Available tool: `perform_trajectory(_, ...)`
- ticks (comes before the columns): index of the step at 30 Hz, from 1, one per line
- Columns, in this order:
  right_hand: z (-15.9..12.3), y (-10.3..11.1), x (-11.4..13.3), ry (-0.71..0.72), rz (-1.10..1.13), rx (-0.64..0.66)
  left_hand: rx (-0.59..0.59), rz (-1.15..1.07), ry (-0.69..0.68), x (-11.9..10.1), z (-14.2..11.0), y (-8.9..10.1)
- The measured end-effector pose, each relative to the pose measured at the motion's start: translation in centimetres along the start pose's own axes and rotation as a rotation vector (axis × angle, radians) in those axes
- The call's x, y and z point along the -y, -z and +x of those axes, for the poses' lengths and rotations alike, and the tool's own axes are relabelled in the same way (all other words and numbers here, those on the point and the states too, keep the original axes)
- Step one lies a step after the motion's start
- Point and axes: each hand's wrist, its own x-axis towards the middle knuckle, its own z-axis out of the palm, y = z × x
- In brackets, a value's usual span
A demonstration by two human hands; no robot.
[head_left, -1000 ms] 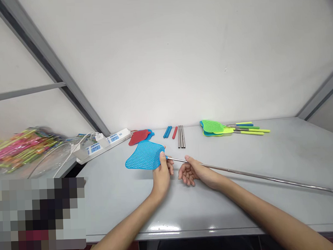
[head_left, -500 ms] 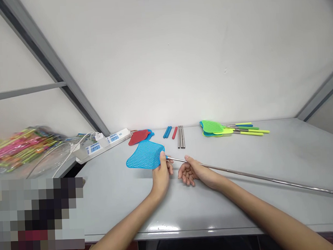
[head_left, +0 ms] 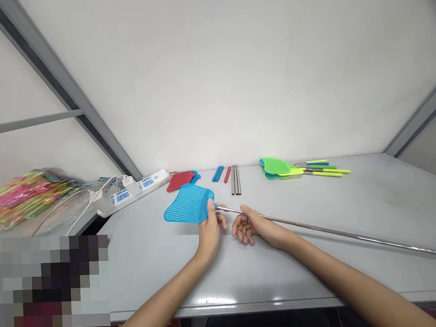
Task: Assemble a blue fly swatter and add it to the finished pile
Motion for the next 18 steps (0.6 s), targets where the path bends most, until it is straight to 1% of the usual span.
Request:
perform_trajectory(3, -0.2, -0.2, 0.4, -0.016, -0.001, 0.012, 0.019, -0.066, -0.010, -0.2, 0.0, 0.0)
perform_trajectory(8, -0.4, -0.4, 0.7, -0.042, 0.013, 0.097, 0.089, -0.235, -0.040, -0.9, -0.1, -0.2)
perform_trajectory(11, -0.4, -0.4, 0.6, -0.059, 0.028, 0.087, 0.128, -0.265, -0.011, -1.1, -0.1, -0.2)
perform_trajectory(14, -0.4, -0.3, 0.4, -0.072, 0.033, 0.070, 0.136, -0.283, 0.014, -1.2, 0.0, 0.0)
perform_trajectory(18, -0.3, -0.1, 0.5, -0.050, 0.007, 0.049, 0.156, -0.306, 0.028, -1.3, 0.2, 0.3)
